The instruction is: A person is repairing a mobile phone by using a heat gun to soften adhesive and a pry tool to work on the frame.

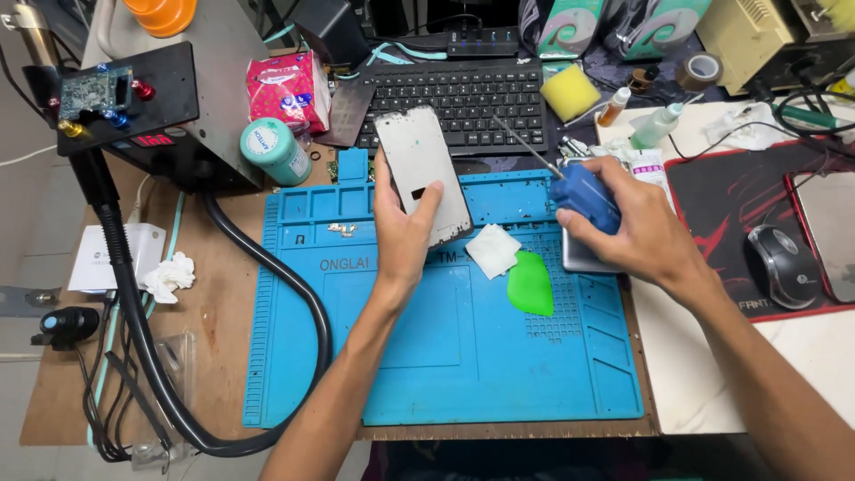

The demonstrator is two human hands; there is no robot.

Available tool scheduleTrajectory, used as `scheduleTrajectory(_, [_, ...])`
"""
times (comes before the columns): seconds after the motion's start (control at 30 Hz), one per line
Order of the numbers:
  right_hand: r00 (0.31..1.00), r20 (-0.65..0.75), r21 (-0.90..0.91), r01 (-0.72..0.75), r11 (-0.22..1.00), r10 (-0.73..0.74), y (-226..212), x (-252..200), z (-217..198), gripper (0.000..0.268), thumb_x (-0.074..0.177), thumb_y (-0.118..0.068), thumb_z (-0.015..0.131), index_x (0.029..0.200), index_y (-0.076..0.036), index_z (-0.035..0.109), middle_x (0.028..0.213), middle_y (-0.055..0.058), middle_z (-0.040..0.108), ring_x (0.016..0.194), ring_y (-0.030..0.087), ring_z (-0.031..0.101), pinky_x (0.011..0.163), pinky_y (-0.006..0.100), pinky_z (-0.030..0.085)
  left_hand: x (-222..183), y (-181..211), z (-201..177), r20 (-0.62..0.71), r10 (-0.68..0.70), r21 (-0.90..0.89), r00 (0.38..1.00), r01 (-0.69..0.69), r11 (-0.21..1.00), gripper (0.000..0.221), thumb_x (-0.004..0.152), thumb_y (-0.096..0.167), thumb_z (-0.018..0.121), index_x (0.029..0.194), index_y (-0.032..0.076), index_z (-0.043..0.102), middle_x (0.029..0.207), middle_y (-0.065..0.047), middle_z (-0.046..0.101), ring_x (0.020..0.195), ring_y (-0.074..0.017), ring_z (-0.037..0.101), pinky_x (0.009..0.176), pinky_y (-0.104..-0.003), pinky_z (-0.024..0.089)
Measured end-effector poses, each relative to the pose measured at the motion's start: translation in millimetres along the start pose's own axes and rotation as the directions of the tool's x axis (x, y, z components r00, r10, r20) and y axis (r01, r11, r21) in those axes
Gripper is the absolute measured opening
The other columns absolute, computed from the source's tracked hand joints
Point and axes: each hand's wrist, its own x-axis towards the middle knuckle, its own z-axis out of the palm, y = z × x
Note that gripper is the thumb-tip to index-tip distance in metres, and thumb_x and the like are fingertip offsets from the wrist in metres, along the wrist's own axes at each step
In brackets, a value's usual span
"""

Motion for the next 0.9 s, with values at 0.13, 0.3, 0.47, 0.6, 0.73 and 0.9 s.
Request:
scheduleTrajectory(0.13, [0.996,0.036,-0.317,0.084,0.945,-0.077,0,-9,-1,0.058,0.089,-0.045,0.068,0.132,-0.01,0.052,0.115,0.013,0.067,0.093,0.035,0.068,0.076,0.048,0.052,-5,3,1,0.002,0.082,0.078,0.997,-0.082,0.994,0.074,0.094,0.008,0.061,0.159,0.004,0.025,0.159,-0.014,0.044,0.144,-0.0243,0.047,0.12,-0.034,0.04])
scheduleTrajectory(0.3, [0.972,0.065,-0.366,0.234,0.901,-0.226,6,-10,-4,0.061,0.091,-0.043,0.065,0.137,-0.005,0.053,0.132,0.012,0.064,0.107,0.033,0.066,0.076,0.046,0.055,-8,10,4,0.011,0.149,0.103,0.989,-0.149,0.983,0.073,0.094,0.003,0.054,0.159,0.005,0.021,0.164,-0.017,0.034,0.152,-0.0276,0.035,0.127,-0.038,0.03])
scheduleTrajectory(0.47, [0.967,0.073,-0.421,0.253,0.871,-0.245,4,-14,-4,0.056,0.088,-0.042,0.071,0.134,-0.013,0.059,0.119,0.008,0.07,0.097,0.029,0.07,0.069,0.045,0.059,-8,12,2,-0.028,0.137,0.094,0.99,-0.134,0.987,0.042,0.092,0.004,0.053,0.125,0.013,0.029,0.121,-0.013,0.052,0.104,-0.0213,0.057,0.085,-0.034,0.052])
scheduleTrajectory(0.6, [0.97,0.099,-0.468,0.243,0.85,-0.223,5,-16,-2,0.058,0.086,-0.046,0.073,0.135,-0.017,0.059,0.115,0.007,0.07,0.088,0.03,0.069,0.064,0.047,0.059,-9,13,2,-0.01,0.132,0.027,0.991,-0.132,0.991,0.046,0.096,0.005,0.054,0.136,0.012,0.03,0.128,-0.015,0.057,0.115,-0.021,0.059,0.099,-0.034,0.052])
scheduleTrajectory(0.73, [0.958,0.089,-0.483,0.282,0.829,-0.274,9,-16,-1,0.058,0.084,-0.046,0.075,0.133,-0.016,0.063,0.106,0.005,0.069,0.078,0.029,0.069,0.058,0.045,0.059,-11,15,2,0.017,0.151,0.113,0.988,-0.151,0.982,0.056,0.098,0.006,0.055,0.149,0.008,0.031,0.142,-0.014,0.055,0.127,-0.023,0.058,0.105,-0.034,0.053])
scheduleTrajectory(0.9, [0.954,0.085,-0.533,0.287,0.796,-0.287,14,-16,0,0.06,0.084,-0.049,0.075,0.134,-0.017,0.063,0.104,0.004,0.069,0.076,0.027,0.069,0.056,0.042,0.059,-15,21,5,0.049,0.084,0.169,0.995,-0.091,0.981,0.061,0.097,0.01,0.055,0.154,0.014,0.034,0.138,-0.012,0.063,0.113,-0.0219,0.066,0.088,-0.031,0.059])
